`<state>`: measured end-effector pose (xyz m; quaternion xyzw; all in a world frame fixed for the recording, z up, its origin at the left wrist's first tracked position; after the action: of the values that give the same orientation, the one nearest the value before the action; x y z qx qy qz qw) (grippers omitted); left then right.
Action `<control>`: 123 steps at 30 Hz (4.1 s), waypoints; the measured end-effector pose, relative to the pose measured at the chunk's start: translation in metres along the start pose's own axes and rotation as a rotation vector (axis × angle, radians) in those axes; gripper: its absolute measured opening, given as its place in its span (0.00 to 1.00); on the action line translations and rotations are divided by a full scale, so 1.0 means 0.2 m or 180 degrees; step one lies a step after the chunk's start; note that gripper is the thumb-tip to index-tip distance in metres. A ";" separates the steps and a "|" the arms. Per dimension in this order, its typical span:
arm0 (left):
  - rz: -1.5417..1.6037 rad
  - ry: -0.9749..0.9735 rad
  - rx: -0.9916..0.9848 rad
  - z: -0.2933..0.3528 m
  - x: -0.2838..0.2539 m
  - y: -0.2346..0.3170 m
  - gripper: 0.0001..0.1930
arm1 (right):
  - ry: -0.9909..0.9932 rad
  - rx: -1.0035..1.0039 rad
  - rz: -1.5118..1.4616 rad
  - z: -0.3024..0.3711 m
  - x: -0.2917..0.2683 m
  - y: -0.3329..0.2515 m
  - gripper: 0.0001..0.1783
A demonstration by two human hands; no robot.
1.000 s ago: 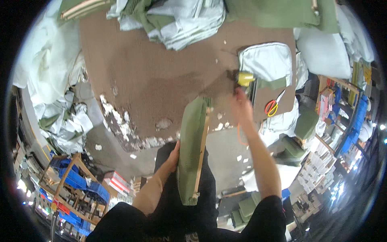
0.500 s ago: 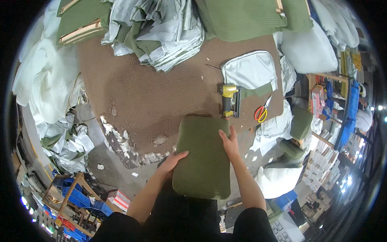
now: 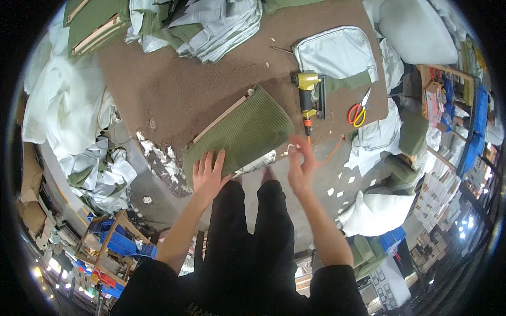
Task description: Upholstering chair components with fabric and foam using a pneumatic staple gun.
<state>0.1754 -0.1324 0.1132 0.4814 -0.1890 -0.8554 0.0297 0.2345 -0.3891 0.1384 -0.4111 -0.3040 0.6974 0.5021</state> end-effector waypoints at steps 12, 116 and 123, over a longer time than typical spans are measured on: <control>0.0179 0.0803 -0.0492 0.01 -0.10 -0.27 0.40 | -0.0760 -0.2214 0.3267 -0.58 0.59 -0.47 0.12; 0.2499 -0.1356 -0.0296 1.08 -0.20 -0.15 0.19 | 0.1703 0.1726 -0.0263 1.64 -0.27 0.66 0.21; 0.0900 -0.2200 -0.0457 1.48 0.01 -0.43 0.18 | 0.1253 0.3946 -0.1935 2.98 0.65 1.14 0.24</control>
<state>-0.0618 0.0339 0.2204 0.1304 -0.1921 -0.9658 0.1156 -0.4116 -0.3435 0.1972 -0.0656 0.1432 0.4840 0.8608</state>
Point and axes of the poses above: each hand's wrist, its own z-axis away from the middle knuckle, its own x-axis out of the palm, y = z × x, the point moved 8 cm from there along -z, towards the middle knuckle, and after that the axes turned 15 degrees about -y, right-handed, at the moved point
